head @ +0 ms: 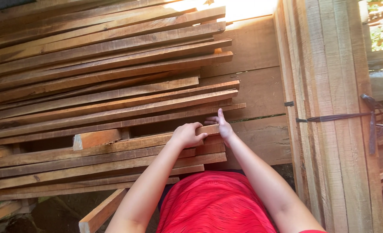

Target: Organizing several wooden stakes on a table and bundling them together using a plastic zip tie.

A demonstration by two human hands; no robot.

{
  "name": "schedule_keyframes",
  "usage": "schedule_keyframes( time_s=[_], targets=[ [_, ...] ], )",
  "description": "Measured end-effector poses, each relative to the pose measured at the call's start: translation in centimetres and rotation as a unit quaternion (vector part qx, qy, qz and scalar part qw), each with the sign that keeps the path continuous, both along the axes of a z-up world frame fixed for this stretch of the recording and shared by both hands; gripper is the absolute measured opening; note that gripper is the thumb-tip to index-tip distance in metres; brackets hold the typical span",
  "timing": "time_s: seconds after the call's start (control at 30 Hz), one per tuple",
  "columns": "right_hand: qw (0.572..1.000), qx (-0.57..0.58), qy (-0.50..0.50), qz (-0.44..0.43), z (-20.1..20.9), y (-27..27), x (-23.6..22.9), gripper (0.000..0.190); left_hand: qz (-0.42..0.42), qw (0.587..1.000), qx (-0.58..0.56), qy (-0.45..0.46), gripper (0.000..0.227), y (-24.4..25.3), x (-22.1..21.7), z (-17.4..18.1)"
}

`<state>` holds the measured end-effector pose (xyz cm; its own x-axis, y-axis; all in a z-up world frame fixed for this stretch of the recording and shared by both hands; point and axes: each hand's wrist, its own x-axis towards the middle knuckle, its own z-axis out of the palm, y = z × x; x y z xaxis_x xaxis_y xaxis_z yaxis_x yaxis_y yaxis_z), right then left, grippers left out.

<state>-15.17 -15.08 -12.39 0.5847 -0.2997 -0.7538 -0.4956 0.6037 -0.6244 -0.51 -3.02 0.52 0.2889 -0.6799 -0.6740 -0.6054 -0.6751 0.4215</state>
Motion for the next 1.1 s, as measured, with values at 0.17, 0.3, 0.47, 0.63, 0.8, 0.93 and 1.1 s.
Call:
schedule_keyframes(
  time_s=[0.17,0.3,0.47,0.63,0.8,0.93,1.1],
  targets=[
    [0.972,-0.164,-0.003,-0.168,-4.9,2.9,-6.4,0.063,0.030,0.997,0.065,0.016,0.054,-0.3,0.9,-0.8],
    [0.993,-0.055,0.000,-0.107,-0.9,6.4,-8.0,0.041,0.036,0.994,0.095,0.029,0.060,-0.5,1.6,-0.2],
    [1.000,-0.020,0.010,-0.001,4.4,6.4,-3.5,0.033,0.032,0.996,0.077,0.011,0.058,0.3,1.3,-1.8],
    [0.997,-0.059,0.034,0.042,6.2,6.4,-2.3,0.034,0.031,0.997,0.063,0.010,0.058,0.5,1.2,-2.1],
    [0.994,-0.064,0.069,0.055,5.3,7.5,-1.5,0.032,0.029,0.995,0.085,0.036,0.060,0.1,1.6,-2.7],
    [0.987,-0.102,0.092,0.079,4.6,7.1,-1.3,0.034,0.019,0.998,0.060,0.022,0.061,0.7,1.3,-3.4],
    [0.988,-0.090,0.082,0.093,5.0,6.8,-1.3,0.038,0.033,0.996,0.082,0.020,0.060,0.2,1.0,-2.2]
  ],
)
